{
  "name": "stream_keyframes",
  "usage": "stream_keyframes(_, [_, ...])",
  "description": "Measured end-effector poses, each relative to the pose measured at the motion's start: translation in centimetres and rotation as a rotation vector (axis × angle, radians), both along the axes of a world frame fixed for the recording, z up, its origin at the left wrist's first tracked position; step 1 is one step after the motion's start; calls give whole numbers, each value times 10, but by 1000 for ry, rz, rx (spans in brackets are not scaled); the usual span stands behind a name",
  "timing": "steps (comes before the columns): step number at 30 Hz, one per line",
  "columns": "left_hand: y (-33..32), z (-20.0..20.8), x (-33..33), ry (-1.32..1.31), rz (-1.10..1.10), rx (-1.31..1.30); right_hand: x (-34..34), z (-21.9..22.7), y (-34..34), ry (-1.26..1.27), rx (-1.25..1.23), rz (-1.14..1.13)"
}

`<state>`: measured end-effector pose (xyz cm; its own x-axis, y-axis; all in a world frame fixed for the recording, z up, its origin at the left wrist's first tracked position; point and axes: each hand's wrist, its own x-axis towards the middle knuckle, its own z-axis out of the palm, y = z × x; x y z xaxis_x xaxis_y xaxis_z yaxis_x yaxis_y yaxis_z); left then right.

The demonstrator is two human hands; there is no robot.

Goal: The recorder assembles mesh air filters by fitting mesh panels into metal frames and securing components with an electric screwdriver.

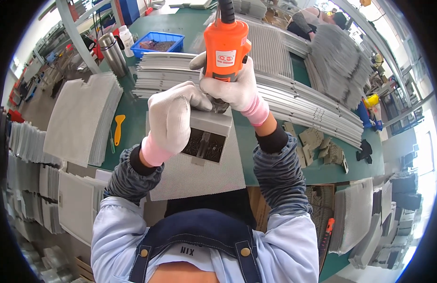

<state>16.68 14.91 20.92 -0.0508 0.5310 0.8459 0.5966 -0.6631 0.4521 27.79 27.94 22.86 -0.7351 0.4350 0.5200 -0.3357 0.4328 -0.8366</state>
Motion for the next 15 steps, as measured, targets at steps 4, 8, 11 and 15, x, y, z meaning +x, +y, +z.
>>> stream_keyframes(4, [6, -5, -7, -22, -56, 11, -2, -3, 10, 31, -27, 46])
stream_keyframes(8, [13, -18, -56, -719, -316, -325, 3, 11, 22, 122, -110, -61])
stream_keyframes(11, [16, -95, -159, -256, 535, -429, 6, 46, 40, 116, 161, -319])
stream_keyframes(15, [-23, -190, -215, 185, 903, -1191, -6, 102, 19, 6, 139, -458])
